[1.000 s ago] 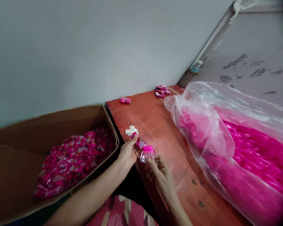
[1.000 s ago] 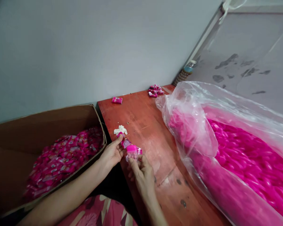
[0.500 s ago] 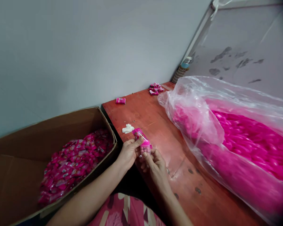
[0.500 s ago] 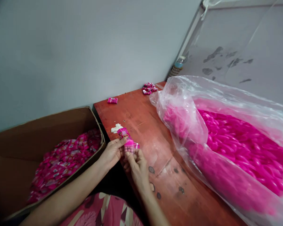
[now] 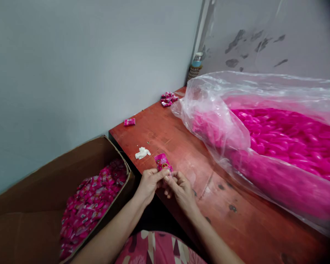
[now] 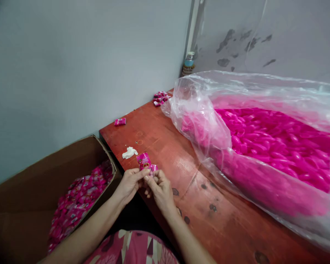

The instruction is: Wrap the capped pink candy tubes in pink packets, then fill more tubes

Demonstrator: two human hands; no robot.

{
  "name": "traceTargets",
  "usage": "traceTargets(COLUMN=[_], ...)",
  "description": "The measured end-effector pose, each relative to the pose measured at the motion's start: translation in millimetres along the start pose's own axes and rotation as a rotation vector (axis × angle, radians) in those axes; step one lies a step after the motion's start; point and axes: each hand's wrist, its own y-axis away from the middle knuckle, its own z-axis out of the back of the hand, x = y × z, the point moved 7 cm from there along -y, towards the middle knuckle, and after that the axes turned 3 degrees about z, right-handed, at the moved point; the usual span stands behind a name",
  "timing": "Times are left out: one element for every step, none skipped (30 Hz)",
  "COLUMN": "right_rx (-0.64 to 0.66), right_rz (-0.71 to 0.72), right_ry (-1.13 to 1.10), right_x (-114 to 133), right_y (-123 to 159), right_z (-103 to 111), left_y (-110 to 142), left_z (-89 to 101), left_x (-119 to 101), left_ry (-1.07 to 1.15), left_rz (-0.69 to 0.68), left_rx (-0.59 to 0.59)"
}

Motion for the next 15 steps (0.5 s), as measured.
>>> traceTargets(right_rx=[-0.008, 0.004, 0.032, 0.072, 0.114, 0.146, 0.163, 0.163, 0.153, 0.139, 0.126, 0.115, 0.107, 0.102, 0.100], right_rz=[0.011, 0.012, 0.005, -0.006, -0.016, -0.024, -0.027, -0.025, -0.022, -0.019, -0.018, -0.018, -0.019, -0.021, -0.024], right_ry=[0.008, -0.002, -0.030, -0.072, -0.117, -0.158, -0.190, -0.213, -0.229, -0.240, -0.246, -0.248, -0.246, -0.239, -0.226], right_x=[0.0, -0.1, 0.0, 0.5, 1.4, 2.6, 3.6, 4.3, 4.2, 3.5, 2.2, 0.6, -0.9, -2.3, -3.4], right_y=[-0.8, -1.7, -2.5, -3.2, -3.7, -4.1, -4.5, -5.1, -5.6, -6.1, -6.4, -6.6, -6.6, -6.6, -6.4], right_z=[2.0, 2.4, 1.4, -0.7, -3.2, -5.3, -6.3, -6.2, -5.5, -4.5, -3.6, -3.0, -2.5, -2.3, -2.2], left_y=[0.0, -0.3, -0.9, -1.5, -2.1, -2.3, -2.1, -1.6, -0.6, 0.7, 2.3, 3.9, 5.7, 7.5, 9.2], left_z=[-0.9, -0.9, 0.1, 1.8, 4.2, 6.7, 8.5, 8.9, 7.8, 5.5, 2.3, -1.2, -4.4, -6.8, -8.1], left_x=[3.4, 5.8, 7.0, 6.5, 4.8, 2.1, -0.7, -2.8, -3.8, -3.4, -1.7, 0.8, 3.5, 5.8, 7.2], left_ry=[0.022, 0.047, 0.069, 0.084, 0.094, 0.099, 0.099, 0.096, 0.092, 0.091, 0.095, 0.104, 0.117, 0.128, 0.134], left_rz=[0.011, 0.024, 0.035, 0.041, 0.040, 0.032, 0.021, 0.012, 0.005, 0.001, 0.000, 0.000, 0.000, -0.001, -0.001], left_rx=[-0.004, -0.012, -0.021, -0.033, -0.048, -0.066, -0.079, -0.081, -0.075, -0.064, -0.052, -0.041, -0.035, -0.033, -0.034])
